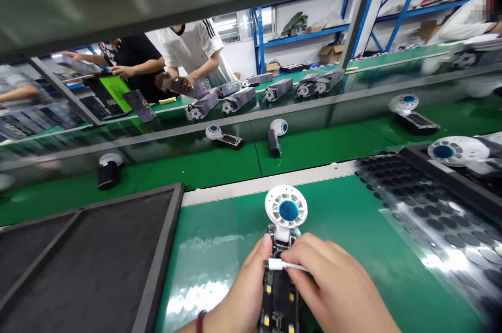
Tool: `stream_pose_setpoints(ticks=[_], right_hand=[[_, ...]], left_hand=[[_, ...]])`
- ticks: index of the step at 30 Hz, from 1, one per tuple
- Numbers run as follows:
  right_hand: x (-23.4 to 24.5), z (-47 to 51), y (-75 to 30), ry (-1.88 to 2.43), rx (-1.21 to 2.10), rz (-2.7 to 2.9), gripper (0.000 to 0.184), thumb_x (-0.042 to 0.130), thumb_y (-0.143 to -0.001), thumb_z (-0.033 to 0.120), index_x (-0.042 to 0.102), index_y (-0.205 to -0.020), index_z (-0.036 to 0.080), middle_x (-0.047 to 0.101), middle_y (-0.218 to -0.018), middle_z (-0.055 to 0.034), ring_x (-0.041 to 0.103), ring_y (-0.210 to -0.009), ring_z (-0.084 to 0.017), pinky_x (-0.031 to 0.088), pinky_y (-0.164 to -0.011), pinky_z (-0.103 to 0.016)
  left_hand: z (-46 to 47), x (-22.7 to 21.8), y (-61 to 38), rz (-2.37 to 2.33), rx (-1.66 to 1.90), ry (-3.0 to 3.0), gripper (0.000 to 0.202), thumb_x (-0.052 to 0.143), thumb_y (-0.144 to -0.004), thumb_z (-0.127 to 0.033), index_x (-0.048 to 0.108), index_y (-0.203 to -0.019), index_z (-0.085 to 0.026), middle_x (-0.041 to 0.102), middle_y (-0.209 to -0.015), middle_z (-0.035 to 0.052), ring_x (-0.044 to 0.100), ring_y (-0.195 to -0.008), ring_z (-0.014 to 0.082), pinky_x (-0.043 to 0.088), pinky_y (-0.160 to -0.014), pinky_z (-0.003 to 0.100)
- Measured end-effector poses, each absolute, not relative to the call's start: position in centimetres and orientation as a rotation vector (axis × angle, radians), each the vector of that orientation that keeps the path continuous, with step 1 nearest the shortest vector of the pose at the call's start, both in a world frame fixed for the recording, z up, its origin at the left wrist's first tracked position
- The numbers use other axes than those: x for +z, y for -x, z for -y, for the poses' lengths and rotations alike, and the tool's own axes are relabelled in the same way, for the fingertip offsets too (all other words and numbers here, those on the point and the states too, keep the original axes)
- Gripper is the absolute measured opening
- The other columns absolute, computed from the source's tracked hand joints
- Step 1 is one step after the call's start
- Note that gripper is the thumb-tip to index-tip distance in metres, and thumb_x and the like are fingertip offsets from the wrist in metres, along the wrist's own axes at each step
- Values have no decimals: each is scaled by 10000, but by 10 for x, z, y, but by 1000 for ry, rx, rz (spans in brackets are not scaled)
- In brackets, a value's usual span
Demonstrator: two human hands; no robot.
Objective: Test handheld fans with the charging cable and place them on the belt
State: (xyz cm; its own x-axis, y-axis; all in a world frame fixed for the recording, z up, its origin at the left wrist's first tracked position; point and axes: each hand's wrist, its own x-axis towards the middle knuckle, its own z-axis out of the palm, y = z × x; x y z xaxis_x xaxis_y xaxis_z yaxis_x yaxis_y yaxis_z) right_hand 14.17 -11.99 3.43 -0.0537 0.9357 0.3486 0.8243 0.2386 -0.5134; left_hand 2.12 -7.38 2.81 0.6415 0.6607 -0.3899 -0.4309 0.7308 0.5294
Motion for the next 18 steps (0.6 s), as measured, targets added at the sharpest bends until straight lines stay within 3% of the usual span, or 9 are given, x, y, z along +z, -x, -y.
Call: stream_pose_setpoints(ticks=[7, 11, 13, 15, 18], right_hand=[[27, 117, -142, 1631, 229, 1909, 156, 427, -819, 169, 540, -764, 262, 557, -737, 19, 533, -639, -188, 395, -553, -307], [30, 114, -147, 1583, 630, 1665, 174, 385, -843, 202, 536, -788, 268, 549, -777, 19, 551, -680, -163, 431, -596, -270], [36, 113, -153, 1529, 780, 1474, 180, 353, -867, 270, 520, -798, 265, 560, -757, 26, 560, -699, -149, 440, -596, -219], [43, 113, -161, 1553, 822, 1335, 191, 344, -869, 368, 500, -826, 267, 556, -712, 38, 549, -677, -149, 437, -570, -195], [49, 115, -167, 1562, 897, 1285, 291, 274, -877, 443, 461, -757, 254, 486, -646, 47, 500, -628, -148, 426, -563, -202]], left_hand=[[74, 28, -22, -579, 570, -362, 363, 325, -870, -381, 584, -830, -130, 615, -680, 26, 574, -664, 138, 394, -644, 230], [74, 24, -20, -739, 441, -421, 591, 281, -804, -571, 590, -686, -81, 580, -535, 63, 547, -488, 117, 393, -495, 207], [74, 22, -18, -792, 464, -528, 523, 345, -783, -564, 565, -760, -90, 600, -572, 69, 556, -465, 115, 397, -460, 200], [73, 19, -16, -724, 533, -629, 334, 461, -770, -455, 492, -882, -142, 629, -686, 59, 582, -480, 126, 415, -452, 210], [70, 18, -14, -563, 606, -700, 245, 527, -737, -334, 430, -894, -173, 632, -763, 47, 606, -491, 142, 438, -439, 221]])
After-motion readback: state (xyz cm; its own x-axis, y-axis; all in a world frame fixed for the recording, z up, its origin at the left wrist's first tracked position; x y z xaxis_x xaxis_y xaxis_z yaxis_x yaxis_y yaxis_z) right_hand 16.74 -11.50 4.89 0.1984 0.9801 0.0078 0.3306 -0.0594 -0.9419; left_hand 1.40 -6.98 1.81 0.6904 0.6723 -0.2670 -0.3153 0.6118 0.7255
